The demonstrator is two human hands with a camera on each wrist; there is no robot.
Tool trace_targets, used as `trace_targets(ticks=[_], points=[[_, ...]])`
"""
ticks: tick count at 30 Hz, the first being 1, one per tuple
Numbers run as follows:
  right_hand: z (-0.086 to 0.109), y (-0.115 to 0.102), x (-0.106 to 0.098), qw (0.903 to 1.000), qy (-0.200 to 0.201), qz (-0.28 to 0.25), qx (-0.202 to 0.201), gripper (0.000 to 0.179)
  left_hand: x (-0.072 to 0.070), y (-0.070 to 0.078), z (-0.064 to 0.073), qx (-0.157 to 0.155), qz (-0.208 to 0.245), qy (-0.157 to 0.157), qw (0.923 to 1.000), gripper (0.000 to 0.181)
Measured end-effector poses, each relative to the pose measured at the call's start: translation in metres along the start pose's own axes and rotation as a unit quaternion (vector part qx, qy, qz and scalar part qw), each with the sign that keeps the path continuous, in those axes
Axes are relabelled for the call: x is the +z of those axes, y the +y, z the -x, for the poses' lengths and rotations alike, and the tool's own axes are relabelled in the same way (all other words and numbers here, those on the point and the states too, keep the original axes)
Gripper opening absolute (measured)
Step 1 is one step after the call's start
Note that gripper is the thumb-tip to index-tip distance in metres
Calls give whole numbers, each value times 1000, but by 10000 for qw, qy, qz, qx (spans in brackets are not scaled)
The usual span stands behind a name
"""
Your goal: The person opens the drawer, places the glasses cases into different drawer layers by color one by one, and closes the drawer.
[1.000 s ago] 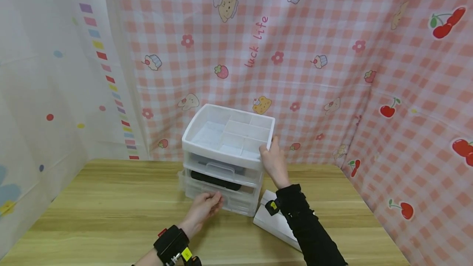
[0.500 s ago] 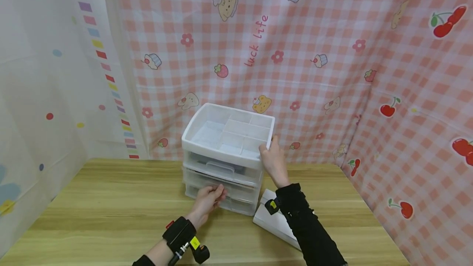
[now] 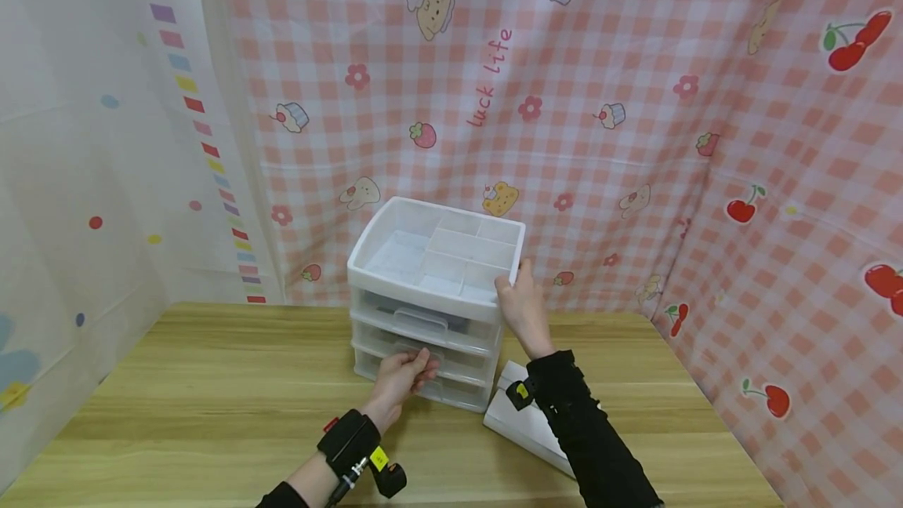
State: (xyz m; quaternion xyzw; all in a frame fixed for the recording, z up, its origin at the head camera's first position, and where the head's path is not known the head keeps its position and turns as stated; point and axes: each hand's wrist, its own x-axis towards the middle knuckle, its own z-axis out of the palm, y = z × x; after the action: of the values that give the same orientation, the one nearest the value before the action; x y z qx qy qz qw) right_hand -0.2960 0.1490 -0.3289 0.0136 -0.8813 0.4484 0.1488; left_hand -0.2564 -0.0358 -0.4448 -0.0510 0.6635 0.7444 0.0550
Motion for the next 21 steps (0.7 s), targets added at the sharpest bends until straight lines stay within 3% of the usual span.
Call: trace_targets(ticks=[15, 21], points=[[3, -4, -1, 9999, 128, -36, -86, 43, 1, -1, -1, 29, 18, 13, 10000, 36], [0, 0, 0, 10000, 33, -43, 9, 46, -3, -2, 0, 73, -46, -120, 9999, 40]])
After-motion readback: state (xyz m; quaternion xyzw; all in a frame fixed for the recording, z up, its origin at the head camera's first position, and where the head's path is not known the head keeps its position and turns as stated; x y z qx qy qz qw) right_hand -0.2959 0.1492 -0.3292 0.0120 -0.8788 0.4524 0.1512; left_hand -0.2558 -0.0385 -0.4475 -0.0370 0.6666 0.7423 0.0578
